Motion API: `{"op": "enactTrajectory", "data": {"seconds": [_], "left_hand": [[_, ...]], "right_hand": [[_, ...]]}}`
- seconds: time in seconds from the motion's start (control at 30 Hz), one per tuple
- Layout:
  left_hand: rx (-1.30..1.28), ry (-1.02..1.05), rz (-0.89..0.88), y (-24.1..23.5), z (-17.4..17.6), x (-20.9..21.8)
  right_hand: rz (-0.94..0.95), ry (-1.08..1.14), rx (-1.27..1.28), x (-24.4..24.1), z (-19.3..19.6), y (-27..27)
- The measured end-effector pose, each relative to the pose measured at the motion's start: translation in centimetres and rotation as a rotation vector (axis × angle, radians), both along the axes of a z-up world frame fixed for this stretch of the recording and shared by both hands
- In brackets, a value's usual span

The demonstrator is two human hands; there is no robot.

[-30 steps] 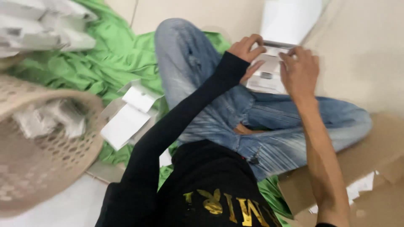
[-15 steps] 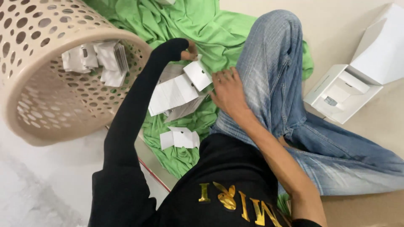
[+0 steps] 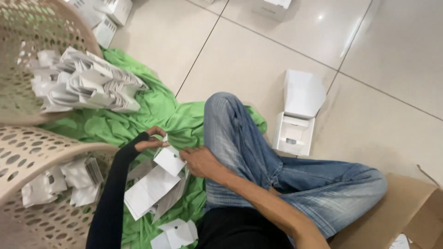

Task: The person sits on the floor and repeatedly picks up small white packets from a cardboard box, places them into small white product boxes, closes the boxes, and stacks them on the floor.

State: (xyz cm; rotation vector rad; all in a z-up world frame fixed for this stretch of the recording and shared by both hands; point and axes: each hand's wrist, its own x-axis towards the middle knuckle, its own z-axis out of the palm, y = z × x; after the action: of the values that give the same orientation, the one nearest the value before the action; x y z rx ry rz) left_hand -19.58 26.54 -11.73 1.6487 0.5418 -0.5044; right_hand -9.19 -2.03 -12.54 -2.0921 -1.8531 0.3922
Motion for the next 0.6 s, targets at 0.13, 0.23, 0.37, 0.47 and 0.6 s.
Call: {"op": "enactTrajectory", "data": {"seconds": [0.13, 0.23, 0.37, 0.47, 0.6], "left_hand": [[-0.174, -0.285, 0.062, -3.3, 9.9, 5.0], [-0.26, -0.487, -0.026, -8.7, 14.0, 9.8], [-0.15, -0.545, -0.241, -17.6, 11.5, 17.3], [-0.044, -0.512, -0.312, -25.2, 6.8, 22.4], [0.083, -0.478, -0.349, -31.5, 3.9, 27.6]], "right_hand": [[-0.193, 0.369, 0.346, 4.5, 10.9, -4.1], [-0.555, 0.896, 0.183, 9.0, 15.4, -10.0], [-0.761, 0.972, 0.261, 15.9, 12.1, -21.8], [-0.832, 0.812, 0.288, 19.8, 11.9, -29.4], [-0.874, 0.612, 0.097, 23.4, 11.9, -32.8]]}}
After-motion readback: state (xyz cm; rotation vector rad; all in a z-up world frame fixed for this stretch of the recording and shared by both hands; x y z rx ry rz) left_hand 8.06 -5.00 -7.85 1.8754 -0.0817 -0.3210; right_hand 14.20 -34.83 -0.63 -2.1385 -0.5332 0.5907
